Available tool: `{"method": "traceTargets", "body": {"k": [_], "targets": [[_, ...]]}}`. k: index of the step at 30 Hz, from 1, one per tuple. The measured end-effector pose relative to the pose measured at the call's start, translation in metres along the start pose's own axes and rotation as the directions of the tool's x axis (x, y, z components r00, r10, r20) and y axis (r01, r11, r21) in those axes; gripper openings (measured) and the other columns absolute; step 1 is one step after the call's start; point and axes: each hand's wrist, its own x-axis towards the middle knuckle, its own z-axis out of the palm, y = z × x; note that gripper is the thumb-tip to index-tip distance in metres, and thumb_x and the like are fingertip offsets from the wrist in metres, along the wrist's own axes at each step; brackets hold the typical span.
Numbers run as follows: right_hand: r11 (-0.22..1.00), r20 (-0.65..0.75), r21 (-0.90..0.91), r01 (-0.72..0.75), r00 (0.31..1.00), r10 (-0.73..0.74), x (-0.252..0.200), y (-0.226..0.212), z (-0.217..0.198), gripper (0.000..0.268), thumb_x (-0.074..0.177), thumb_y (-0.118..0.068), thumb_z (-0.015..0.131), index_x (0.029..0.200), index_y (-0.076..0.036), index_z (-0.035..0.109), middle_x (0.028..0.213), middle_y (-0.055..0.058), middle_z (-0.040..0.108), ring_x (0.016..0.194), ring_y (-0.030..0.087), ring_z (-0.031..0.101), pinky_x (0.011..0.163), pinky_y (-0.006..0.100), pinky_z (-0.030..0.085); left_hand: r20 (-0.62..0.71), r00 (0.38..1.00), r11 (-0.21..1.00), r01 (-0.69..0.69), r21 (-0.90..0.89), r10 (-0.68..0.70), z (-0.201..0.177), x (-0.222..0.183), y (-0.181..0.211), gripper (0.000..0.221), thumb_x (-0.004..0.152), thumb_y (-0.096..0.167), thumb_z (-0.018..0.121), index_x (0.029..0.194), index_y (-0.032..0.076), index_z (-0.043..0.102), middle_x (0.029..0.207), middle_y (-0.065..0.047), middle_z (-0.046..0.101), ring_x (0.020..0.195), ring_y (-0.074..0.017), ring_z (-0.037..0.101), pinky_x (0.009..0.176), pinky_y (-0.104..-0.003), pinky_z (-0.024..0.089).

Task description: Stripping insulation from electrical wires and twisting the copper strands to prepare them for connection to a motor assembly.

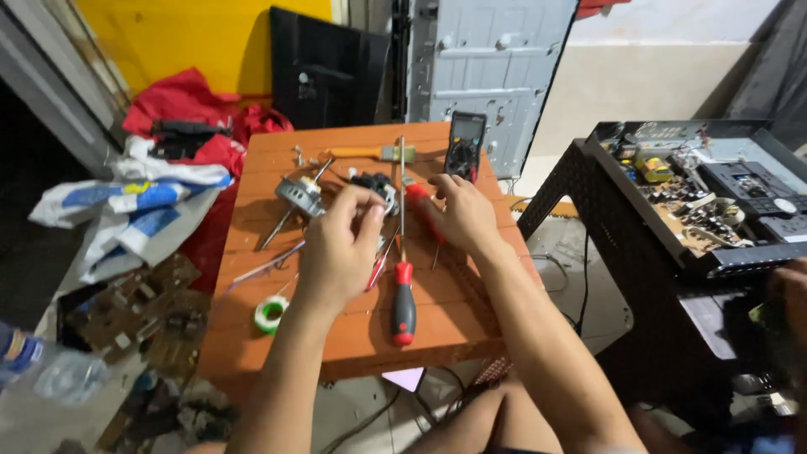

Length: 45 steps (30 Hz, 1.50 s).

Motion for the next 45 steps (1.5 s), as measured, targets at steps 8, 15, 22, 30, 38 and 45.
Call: {"method": "traceTargets", "body": {"k": [8, 15, 22, 30, 38, 45], "targets": [[0.92, 0.062, -0.338, 0.199, 0.98, -0.19, 0.002, 0.019, 0.024, 0.032, 0.087, -0.035, 0.073, 0.106, -0.01, 0.075, 0.091, 0.013, 0.073, 0.086, 0.035, 0.07, 0.074, 0.047, 0.056, -0.27, 0.92, 0.951, 0.233, -0.203, -0.284, -0.021, -0.148, -0.021, 0.01, 0.1, 0.01, 0.059, 0.104, 0.007, 0.067, 0.068, -0.001, 0.057, 0.06, -0.0097, 0.051, 0.057, -0.024, 0.046], [0.923, 0.07, 0.242, -0.298, 0.954, 0.29, 0.012, -0.014, -0.015, 0.041, 0.095, -0.021, 0.046, 0.121, -0.002, 0.071, 0.087, 0.009, 0.074, 0.069, 0.019, 0.067, 0.061, 0.034, 0.051, -0.23, 0.876, 0.895, 0.367, -0.255, -0.425, -0.027, -0.194, -0.042, 0.02, 0.102, 0.009, 0.048, 0.118, 0.003, 0.06, 0.089, -0.005, 0.064, 0.075, -0.0125, 0.057, 0.07, -0.026, 0.048], [0.804, 0.28, 0.527, -0.277, 0.949, 0.143, -0.008, -0.065, -0.09, 0.034, 0.112, -0.022, 0.051, 0.139, -0.002, 0.055, 0.101, 0.014, 0.065, 0.071, 0.019, 0.062, 0.055, 0.031, 0.051, -0.3, 0.849, 0.894, 0.369, -0.254, -0.435, -0.052, -0.222, -0.045, 0.025, 0.099, 0.005, 0.053, 0.125, 0.003, 0.056, 0.086, -0.005, 0.065, 0.074, -0.0124, 0.059, 0.07, -0.024, 0.049], [0.634, 0.264, 0.735, -0.242, 0.963, 0.062, -0.138, -0.125, -0.065, 0.031, 0.096, -0.005, 0.065, 0.125, -0.003, 0.056, 0.087, 0.006, 0.059, 0.071, 0.016, 0.06, 0.062, 0.028, 0.052, -0.396, 0.877, 0.961, 0.266, -0.073, -0.273, -0.058, -0.204, -0.03, 0.024, 0.091, 0.003, 0.068, 0.113, 0.003, 0.059, 0.081, -0.003, 0.077, 0.059, -0.0105, 0.064, 0.053, -0.023, 0.048], [0.338, 0.288, 0.882, -0.328, 0.944, 0.163, -0.192, -0.182, 0.006, 0.028, 0.086, 0.005, 0.072, 0.11, 0.0, 0.059, 0.103, 0.016, 0.077, 0.075, 0.016, 0.066, 0.067, 0.026, 0.055, -0.251, 0.962, 0.993, 0.116, 0.007, -0.11, -0.048, -0.207, 0.0, 0.024, 0.088, 0.0, 0.065, 0.11, 0.001, 0.055, 0.082, -0.006, 0.074, 0.055, -0.0144, 0.065, 0.046, -0.027, 0.05], [0.386, 0.203, 0.891, -0.241, 0.969, 0.139, -0.194, -0.197, 0.019, 0.023, 0.084, 0.008, 0.072, 0.098, -0.004, 0.057, 0.084, 0.009, 0.072, 0.064, 0.012, 0.062, 0.057, 0.023, 0.053, -0.235, 0.963, 0.986, 0.15, 0.073, -0.129, -0.063, -0.215, 0.006, 0.017, 0.09, 0.001, 0.064, 0.107, 0.003, 0.06, 0.082, -0.008, 0.078, 0.06, -0.0185, 0.074, 0.05, -0.03, 0.054]]}}
